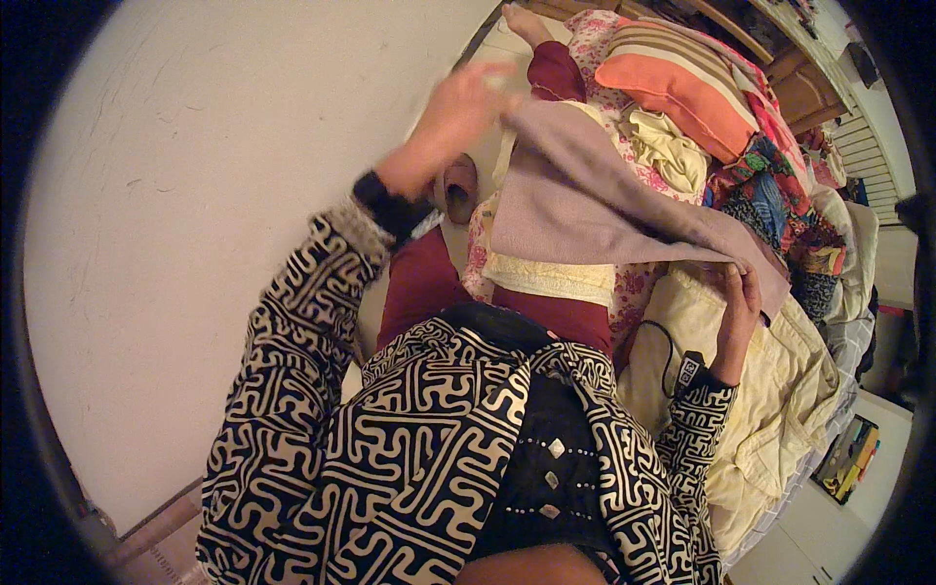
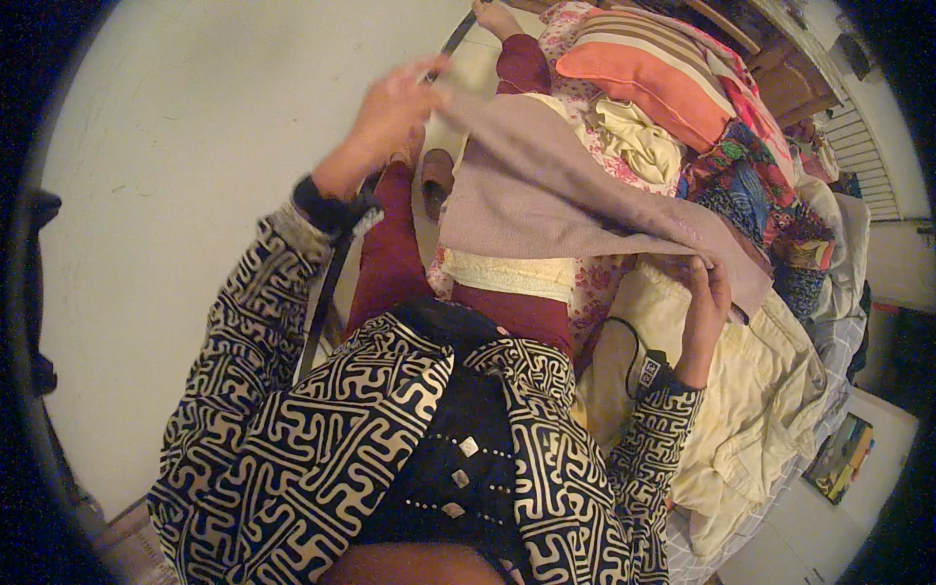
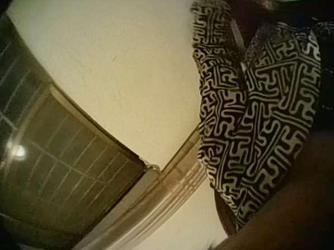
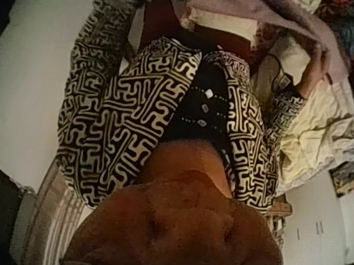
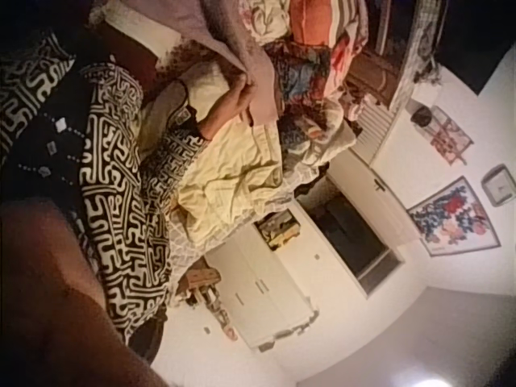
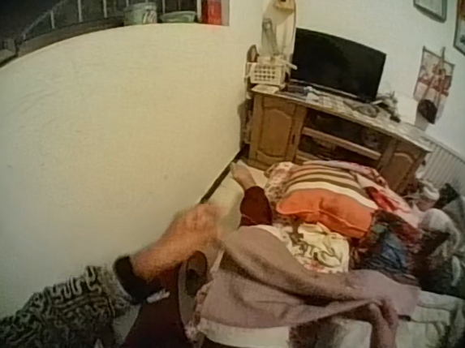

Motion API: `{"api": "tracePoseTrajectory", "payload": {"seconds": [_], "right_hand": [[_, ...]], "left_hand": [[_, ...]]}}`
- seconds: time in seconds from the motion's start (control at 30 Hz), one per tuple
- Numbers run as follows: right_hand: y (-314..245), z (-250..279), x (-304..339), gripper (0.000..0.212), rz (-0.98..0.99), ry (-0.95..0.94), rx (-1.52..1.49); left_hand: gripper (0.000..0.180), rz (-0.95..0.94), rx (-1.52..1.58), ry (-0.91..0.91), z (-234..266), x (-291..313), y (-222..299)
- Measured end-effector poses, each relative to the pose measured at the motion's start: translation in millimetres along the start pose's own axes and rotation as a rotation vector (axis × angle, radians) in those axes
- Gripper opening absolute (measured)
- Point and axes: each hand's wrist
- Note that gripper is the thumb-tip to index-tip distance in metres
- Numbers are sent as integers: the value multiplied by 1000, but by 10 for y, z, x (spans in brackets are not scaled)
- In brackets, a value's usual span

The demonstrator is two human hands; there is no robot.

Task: The person folds a pink top, a yellow garment, and a white quilted jacket on a bed. They smooth and align each item before folding it into a compact shape.

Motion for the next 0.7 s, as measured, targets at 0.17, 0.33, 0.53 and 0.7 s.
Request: {"api": "tracePoseTrajectory", "payload": {"seconds": [0.17, 0.33, 0.53, 0.7], "right_hand": [[76, 30, 66, 24, -18, 53, -48], [222, 73, 154, 23, -117, -66, -1], [193, -3, 194, 22, -111, -17, -59], [191, -2, 198, 19, -157, 40, -55]], "left_hand": [[35, -69, 492, -59, 91, 28, 146], [46, 483, 695, -335, -328, 866, -429], [47, 643, 959, -294, -642, 1236, -632], [38, 670, 884, -375, -638, 1273, -660]]}}
Point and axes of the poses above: each hand's wrist, its own x-axis away from the middle knuckle, its own z-axis out of the back of the hand, y = z × x, and after that the axes turned 9 degrees about -x, right-handed
